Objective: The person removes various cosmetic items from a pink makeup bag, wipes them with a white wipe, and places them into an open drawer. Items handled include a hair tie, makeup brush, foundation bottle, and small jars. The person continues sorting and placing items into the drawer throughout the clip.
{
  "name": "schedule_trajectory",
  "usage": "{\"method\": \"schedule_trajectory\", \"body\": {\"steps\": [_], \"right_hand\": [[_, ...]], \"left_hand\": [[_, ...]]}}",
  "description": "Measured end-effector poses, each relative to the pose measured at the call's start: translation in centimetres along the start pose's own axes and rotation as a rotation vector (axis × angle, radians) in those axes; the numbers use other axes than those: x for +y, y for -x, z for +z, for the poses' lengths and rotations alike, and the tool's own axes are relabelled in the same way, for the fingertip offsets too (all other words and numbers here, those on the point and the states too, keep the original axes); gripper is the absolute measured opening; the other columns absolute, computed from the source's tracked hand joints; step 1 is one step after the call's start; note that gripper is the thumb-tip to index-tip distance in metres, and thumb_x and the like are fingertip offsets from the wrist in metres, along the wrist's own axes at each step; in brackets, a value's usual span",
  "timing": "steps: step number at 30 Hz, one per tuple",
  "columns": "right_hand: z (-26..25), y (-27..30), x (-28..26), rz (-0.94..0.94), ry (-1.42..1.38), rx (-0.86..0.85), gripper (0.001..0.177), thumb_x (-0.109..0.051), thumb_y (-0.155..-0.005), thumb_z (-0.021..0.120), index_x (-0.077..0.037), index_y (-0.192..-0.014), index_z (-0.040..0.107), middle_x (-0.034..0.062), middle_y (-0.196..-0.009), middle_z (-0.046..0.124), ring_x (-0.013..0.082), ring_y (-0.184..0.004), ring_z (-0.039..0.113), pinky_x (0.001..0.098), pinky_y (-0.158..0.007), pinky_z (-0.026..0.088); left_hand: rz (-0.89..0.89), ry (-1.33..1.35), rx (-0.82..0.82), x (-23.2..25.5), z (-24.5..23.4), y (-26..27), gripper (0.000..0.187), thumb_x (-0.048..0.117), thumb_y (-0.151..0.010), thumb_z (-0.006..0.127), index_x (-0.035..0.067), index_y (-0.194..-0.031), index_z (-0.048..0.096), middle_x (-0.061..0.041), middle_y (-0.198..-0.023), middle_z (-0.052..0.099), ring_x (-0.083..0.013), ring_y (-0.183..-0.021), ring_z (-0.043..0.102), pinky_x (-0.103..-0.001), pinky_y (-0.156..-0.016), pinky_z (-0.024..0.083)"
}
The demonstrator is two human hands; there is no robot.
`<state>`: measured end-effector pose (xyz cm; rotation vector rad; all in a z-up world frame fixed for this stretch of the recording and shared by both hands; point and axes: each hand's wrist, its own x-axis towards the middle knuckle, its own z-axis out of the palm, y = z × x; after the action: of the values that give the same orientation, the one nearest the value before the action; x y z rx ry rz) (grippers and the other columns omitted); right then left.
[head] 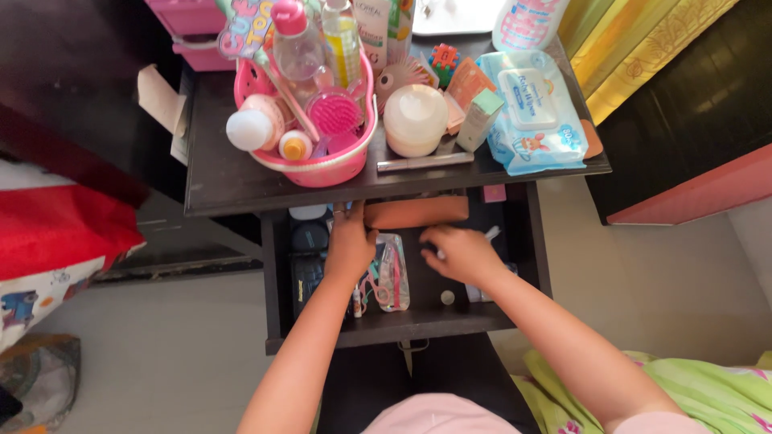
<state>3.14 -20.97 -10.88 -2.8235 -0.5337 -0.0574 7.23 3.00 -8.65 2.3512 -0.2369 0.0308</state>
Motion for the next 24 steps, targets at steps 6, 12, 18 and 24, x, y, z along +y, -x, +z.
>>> {"method": "schedule_trajectory", "body": {"steps": [6,12,18,24], "right_hand": [[1.3,-1.1,-3.9,0.149,-0.013,-0.357,0.065,-0.063,-0.085,0.064,-0.024,-0.136,0.055,0.0159,-0.095,0.075,0.0426,-0.093,0.075,0.0568,-0.077,0.061],[1.9,-3.0,-7.5,0.472,-0.102,-0.508,0.086,-0.081,-0.084,0.049,0.000,-0.103,0.074,0.0238,-0.103,0.076,0.0437,-0.102,0.074,0.0546,-0.077,0.061],[1.3,-4.7,-8.2,0.534,-0.226,-0.617,0.079,-0.066,-0.092,0.042,0.003,-0.115,0.074,0.0272,-0.117,0.073,0.0435,-0.117,0.068,0.0541,-0.094,0.058],[0.8,-5.6,-8.1,0.487,-0.143,-0.647,0.074,-0.066,-0.088,0.052,-0.003,-0.118,0.075,0.0236,-0.118,0.074,0.0415,-0.117,0.069,0.0522,-0.095,0.058]], "left_hand": [[0.134,-0.231,-0.007,-3.2,-0.5,2.5,0.016,0.006,-0.084,0.068,0.011,-0.098,0.064,-0.015,-0.112,0.053,-0.0429,-0.111,0.060,-0.048,-0.089,0.057],[0.132,-0.198,-0.154,-4.8,-4.8,5.7,0.025,0.012,-0.088,0.071,0.015,-0.112,0.070,-0.008,-0.117,0.058,-0.0333,-0.114,0.062,-0.043,-0.089,0.058],[0.160,-0.159,-0.159,-4.5,-6.2,6.9,0.022,0.013,-0.090,0.072,0.016,-0.112,0.074,-0.007,-0.110,0.063,-0.0295,-0.108,0.063,-0.040,-0.088,0.058],[0.286,-0.333,-0.146,-7.1,-2.9,7.4,0.030,0.023,-0.076,0.082,0.021,-0.105,0.075,0.000,-0.115,0.065,-0.0245,-0.121,0.056,-0.044,-0.100,0.046]]}}
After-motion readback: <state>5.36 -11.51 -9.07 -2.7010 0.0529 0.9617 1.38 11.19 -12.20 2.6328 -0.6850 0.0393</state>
